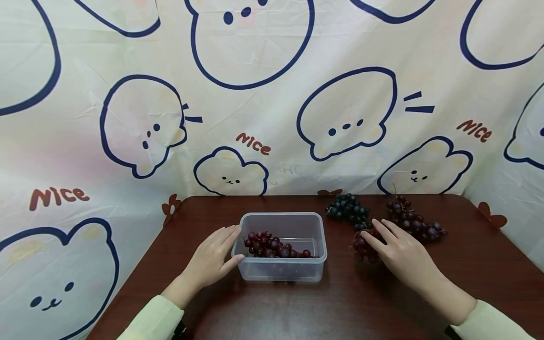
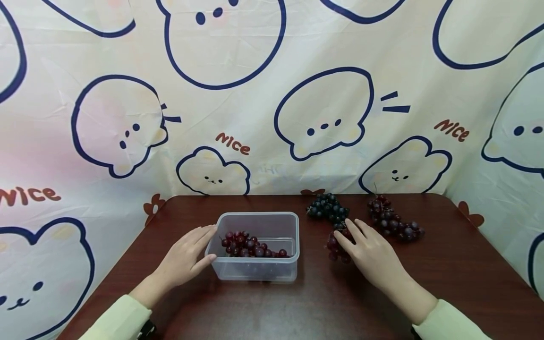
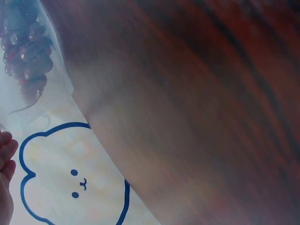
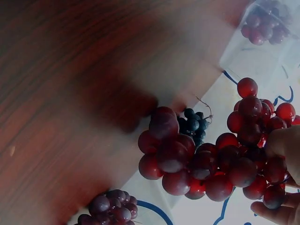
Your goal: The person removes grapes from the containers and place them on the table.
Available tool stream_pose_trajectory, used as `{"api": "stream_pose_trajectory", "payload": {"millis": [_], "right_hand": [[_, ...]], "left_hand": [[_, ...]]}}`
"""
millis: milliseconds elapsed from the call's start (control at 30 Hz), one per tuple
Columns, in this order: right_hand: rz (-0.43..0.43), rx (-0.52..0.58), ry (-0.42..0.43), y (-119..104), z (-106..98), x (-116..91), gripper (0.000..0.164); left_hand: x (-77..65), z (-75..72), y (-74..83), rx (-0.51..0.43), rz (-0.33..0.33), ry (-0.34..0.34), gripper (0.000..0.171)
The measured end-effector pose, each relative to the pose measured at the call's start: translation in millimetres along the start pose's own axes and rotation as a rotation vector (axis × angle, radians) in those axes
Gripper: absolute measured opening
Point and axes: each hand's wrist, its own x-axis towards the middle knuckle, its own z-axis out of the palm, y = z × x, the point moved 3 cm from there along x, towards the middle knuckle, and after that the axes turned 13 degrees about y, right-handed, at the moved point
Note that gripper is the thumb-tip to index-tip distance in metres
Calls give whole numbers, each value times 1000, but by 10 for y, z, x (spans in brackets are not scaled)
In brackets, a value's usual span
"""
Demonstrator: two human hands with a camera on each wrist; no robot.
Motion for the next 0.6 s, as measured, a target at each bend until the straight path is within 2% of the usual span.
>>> {"api": "stream_pose_trajectory", "payload": {"millis": [600], "right_hand": [[18, 10, -65, -1, 203, -75, 63]], "left_hand": [[7, -5, 11, 1, 2, 5, 79]]}}
